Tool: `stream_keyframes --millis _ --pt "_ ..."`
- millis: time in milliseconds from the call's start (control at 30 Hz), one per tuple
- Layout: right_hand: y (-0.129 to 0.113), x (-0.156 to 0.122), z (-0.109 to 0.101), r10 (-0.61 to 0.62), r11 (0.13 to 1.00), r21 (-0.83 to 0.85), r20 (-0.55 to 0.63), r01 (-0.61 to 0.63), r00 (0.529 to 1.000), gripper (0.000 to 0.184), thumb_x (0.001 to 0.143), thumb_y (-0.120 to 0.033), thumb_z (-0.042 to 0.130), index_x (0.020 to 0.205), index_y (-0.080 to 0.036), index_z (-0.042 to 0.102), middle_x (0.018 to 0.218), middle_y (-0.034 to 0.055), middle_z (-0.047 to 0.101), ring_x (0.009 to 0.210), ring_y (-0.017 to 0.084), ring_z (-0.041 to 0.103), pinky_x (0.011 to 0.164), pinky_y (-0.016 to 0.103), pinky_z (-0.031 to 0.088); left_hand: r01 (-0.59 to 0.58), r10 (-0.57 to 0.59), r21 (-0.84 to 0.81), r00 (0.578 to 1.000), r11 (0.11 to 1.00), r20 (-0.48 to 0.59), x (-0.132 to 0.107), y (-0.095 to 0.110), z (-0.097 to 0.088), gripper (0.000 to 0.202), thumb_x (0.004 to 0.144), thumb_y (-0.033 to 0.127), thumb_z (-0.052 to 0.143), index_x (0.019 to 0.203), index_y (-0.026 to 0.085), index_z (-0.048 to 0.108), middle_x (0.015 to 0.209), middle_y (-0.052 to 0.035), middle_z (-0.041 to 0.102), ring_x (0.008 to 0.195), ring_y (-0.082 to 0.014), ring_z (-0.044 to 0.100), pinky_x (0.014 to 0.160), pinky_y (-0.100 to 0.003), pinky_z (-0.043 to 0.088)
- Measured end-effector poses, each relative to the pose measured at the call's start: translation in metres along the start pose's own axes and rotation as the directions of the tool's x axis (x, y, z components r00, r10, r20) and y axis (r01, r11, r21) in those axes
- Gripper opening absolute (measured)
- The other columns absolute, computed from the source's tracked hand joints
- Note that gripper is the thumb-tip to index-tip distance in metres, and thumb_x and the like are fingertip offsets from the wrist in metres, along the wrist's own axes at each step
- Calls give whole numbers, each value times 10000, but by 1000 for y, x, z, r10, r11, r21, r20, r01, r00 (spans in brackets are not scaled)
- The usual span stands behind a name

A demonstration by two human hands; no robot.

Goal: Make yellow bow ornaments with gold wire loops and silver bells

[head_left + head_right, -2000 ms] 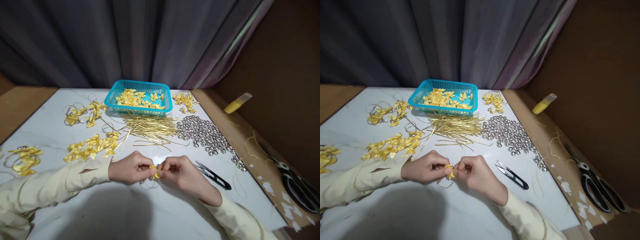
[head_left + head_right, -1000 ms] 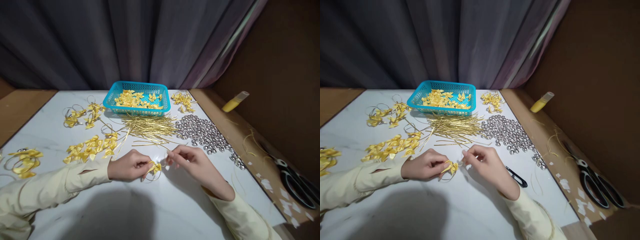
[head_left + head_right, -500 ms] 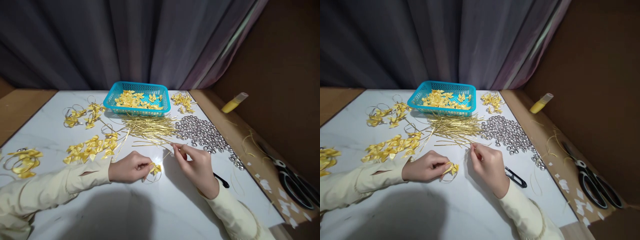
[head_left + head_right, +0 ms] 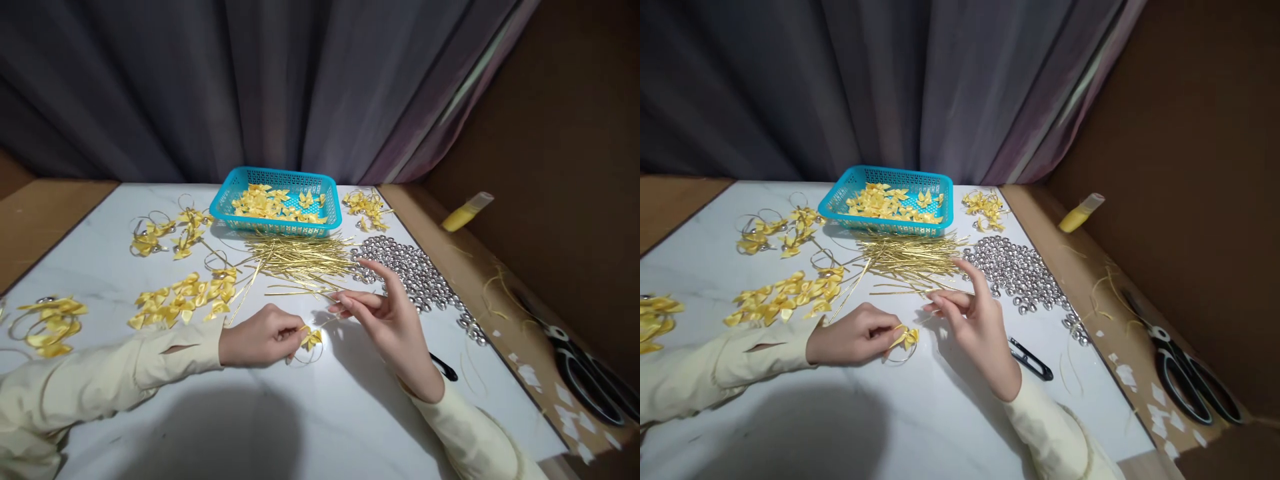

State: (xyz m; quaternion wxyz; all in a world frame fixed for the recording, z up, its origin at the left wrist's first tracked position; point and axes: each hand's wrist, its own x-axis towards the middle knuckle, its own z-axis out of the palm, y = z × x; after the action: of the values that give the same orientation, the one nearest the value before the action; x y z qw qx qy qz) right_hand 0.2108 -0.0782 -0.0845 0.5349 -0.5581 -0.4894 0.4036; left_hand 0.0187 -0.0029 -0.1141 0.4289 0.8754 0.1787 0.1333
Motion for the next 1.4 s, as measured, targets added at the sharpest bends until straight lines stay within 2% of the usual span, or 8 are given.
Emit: stream_keyframes --millis 67,133,233,433,633,767,933,1400 --pt "-2 0 1 61 997 37 29 -62 998 311 786 -312 641 1028 -192 488 760 47 712 666 175 685 645 286 555 39 -39 2 999 999 -33 0 -1 1 339 869 177 410 562 132 549 480 10 580 414 -53 439 471 -151 346" --pt "-4 -1 3 99 995 -30 59 -98 993 196 747 -323 676 815 -167 579 680 38 695 594 146 648 573 241 519 82 -83 -7 994 997 -70 1 -2 3 347 871 176 407 558 130 548 477 15 567 428 -54 459 482 -151 350" --pt "-5 -2 8 155 981 -140 125 -137 980 207 697 -354 707 671 -152 673 601 30 665 488 106 551 473 214 448 140 -143 -33 984 990 -108 2 0 5 335 864 182 418 556 131 540 464 25 539 435 -58 461 477 -154 342" --pt "3 -5 18 242 956 -220 210 -195 947 176 724 -308 656 685 -150 724 438 -14 546 395 78 419 397 202 360 266 -279 -118 954 957 -112 3 8 4 361 857 238 402 513 146 460 412 50 429 411 -63 400 438 -165 314" --pt "4 -6 20 255 941 -286 249 -180 934 171 799 -224 534 750 -155 682 484 -12 580 442 106 542 474 207 441 297 -326 -178 931 938 -165 4 10 2 399 859 292 398 482 159 392 401 57 390 410 -63 370 431 -179 297" --pt "5 -9 18 191 921 -379 246 -87 950 170 826 -222 515 733 -155 641 525 -4 600 467 108 546 479 207 425 323 -366 -233 915 917 -168 4 10 3 410 861 320 407 483 164 379 397 63 355 401 -64 352 420 -188 285" --pt "8 -15 16 75 836 -544 244 73 967 196 844 -204 497 747 -167 664 604 6 642 484 100 508 494 220 368 328 -395 -320 903 889 -170 3 10 5 457 874 352 412 461 168 344 401 65 342 407 -65 346 431 -189 295" --pt "6 -17 19 11 770 -618 261 158 965 205 805 -185 485 682 -171 648 564 4 625 469 105 492 492 222 334 328 -409 -364 896 872 -174 3 7 8 485 891 356 419 454 159 344 390 71 318 399 -57 314 434 -188 282"
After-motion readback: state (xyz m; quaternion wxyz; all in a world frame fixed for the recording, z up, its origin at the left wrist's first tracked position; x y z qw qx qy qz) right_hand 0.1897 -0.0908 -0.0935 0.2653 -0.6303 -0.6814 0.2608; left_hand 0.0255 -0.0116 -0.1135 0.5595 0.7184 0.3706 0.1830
